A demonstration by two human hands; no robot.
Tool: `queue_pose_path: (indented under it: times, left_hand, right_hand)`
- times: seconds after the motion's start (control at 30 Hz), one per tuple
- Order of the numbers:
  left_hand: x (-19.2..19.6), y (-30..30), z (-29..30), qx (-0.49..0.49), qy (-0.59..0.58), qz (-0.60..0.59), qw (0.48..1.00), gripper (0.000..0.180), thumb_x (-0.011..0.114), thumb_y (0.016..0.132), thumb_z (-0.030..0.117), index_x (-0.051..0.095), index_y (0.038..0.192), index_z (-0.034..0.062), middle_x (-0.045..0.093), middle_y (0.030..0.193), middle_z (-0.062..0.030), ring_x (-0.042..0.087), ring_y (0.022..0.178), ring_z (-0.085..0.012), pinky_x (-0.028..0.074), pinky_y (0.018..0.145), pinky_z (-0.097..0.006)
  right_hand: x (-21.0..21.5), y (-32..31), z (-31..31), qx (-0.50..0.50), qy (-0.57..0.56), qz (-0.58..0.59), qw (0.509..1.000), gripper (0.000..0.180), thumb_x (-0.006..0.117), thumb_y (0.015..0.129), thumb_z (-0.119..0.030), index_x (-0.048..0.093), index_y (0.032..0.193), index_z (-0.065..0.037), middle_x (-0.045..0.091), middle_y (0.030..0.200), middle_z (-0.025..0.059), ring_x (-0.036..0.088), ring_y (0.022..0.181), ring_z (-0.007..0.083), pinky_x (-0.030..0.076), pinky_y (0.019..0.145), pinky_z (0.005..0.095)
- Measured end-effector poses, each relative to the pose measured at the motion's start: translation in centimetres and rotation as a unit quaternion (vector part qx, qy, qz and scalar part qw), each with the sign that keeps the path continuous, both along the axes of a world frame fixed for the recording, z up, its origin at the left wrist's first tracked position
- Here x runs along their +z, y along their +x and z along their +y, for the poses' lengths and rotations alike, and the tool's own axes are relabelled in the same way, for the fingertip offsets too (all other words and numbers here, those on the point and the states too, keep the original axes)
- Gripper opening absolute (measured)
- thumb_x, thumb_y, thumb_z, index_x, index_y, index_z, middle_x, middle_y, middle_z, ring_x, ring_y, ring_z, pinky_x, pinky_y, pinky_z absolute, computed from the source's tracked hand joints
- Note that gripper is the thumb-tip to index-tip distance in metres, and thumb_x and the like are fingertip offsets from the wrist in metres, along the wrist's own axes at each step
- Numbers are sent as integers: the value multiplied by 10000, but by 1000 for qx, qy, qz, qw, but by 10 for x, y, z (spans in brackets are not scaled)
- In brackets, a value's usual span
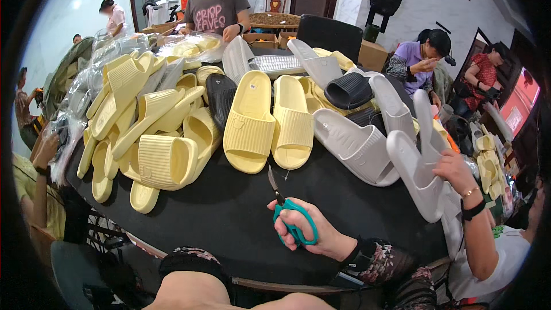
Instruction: Trimming excess material from slippers using scissors in a shoe manufacturing facility.
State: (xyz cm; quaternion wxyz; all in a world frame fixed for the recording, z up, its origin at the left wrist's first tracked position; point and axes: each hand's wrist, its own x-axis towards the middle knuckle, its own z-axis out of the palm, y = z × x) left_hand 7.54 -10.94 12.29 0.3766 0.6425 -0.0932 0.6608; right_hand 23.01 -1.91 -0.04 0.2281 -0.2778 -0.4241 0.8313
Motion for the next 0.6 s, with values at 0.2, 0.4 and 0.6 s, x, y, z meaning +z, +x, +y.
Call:
queue_pose_path:
  times: [0.2,0.4,0.6]
  left_hand:
    - [6,-19,7,25,45,21,998,310,444,928,466,679,1045,301,495,882,-25,467,842,-169,417,778,-347]
    - [8,-21,11,-6,36,42,998,310,442,930,463,680,1042,299,496,874,-25,469,836,-167,419,772,-345]
    - [6,-7,16,-50,16,51,997,310,439,931,460,681,1038,296,497,866,-25,470,830,-165,421,767,-342]
  right_hand:
    - [0,5,-6,2,-3,5,1000,317,517,926,-200,458,1167,-3,530,718,35,510,540,84,420,431,223]
    - [1,4,-5,6,23,-26,999,353,500,911,-220,444,1175,9,499,719,56,468,535,117,410,460,250]
    - [-4,3,3,-5,7,8,1000,329,535,921,-232,466,1164,-20,544,710,22,517,521,75,424,417,211]
